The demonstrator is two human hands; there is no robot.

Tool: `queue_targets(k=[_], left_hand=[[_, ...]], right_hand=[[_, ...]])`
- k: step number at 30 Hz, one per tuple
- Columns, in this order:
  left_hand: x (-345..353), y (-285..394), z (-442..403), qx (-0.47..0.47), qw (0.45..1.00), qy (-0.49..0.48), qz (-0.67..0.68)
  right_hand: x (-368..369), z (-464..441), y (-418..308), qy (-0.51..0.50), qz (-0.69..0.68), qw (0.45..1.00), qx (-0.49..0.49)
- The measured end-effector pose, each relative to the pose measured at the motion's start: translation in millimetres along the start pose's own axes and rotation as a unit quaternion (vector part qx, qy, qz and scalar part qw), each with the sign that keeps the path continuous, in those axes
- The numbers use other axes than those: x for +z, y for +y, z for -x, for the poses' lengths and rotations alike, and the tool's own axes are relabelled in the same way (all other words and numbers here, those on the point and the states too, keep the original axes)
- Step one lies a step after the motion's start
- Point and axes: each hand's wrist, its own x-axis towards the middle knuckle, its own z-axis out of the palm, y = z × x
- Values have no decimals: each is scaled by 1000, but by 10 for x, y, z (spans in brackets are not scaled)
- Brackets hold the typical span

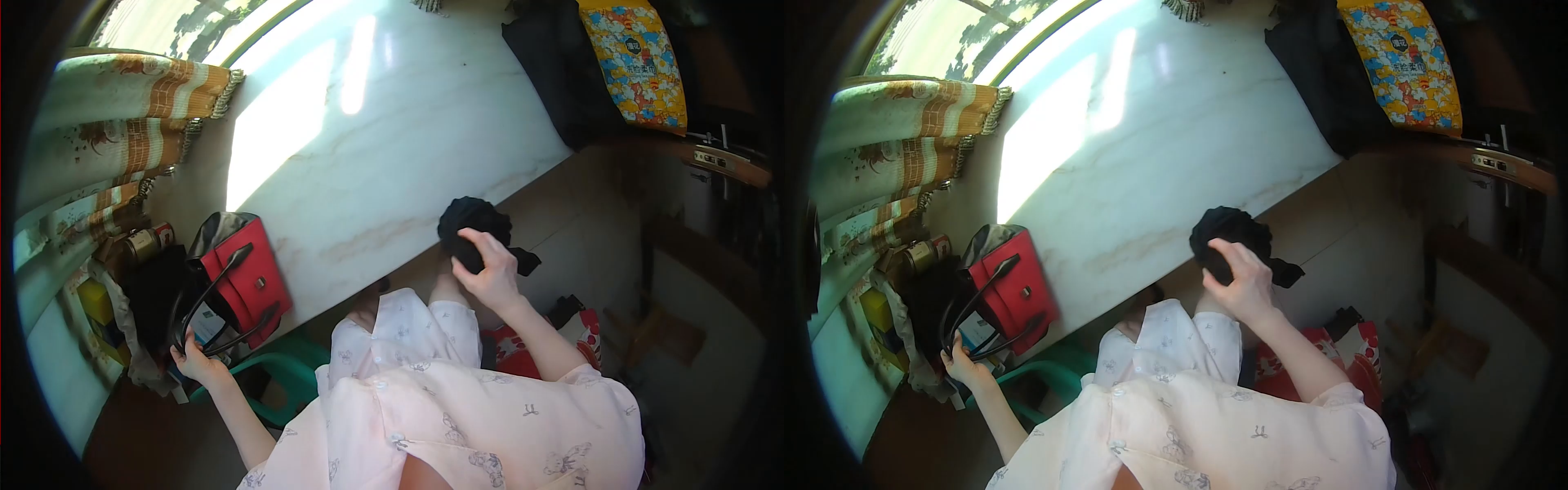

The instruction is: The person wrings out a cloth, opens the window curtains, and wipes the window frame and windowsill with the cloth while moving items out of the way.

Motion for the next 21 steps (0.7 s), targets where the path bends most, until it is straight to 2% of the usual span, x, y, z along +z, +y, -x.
queue_targets(k=[2, 5, 7, 9, 11, 14, 16, 19, 21], left_hand=[[-46, -100, -71, 14, 1000, 3, -3], [-107, -150, -78, 36, 999, -14, -21], [-149, -195, -66, 56, 994, -73, -64], [-99, -134, 8, 54, 993, -72, -80], [-154, -129, 23, 56, 990, -97, -85], [-53, -87, 132, 62, 991, -79, -89], [-136, -170, 63, 62, 989, -99, -95], [-141, -181, 49, 53, 986, -127, -94], [-112, -176, 69, 71, 985, -103, -119]], right_hand=[[738, 149, -400, -132, -10, 986, -106], [2219, 372, -637, -218, -44, 939, -261], [2959, 376, -627, -259, 51, 877, -401], [3263, 70, -439, -278, -84, 823, -489], [3353, -238, -275, -250, -103, 822, -502], [2844, -950, -45, -72, -24, 900, -429], [2300, -1390, 213, 33, 55, 939, -337], [1482, -1675, 836, 103, 162, 960, -202], [1016, -1499, 1326, 154, 226, 954, -119]])
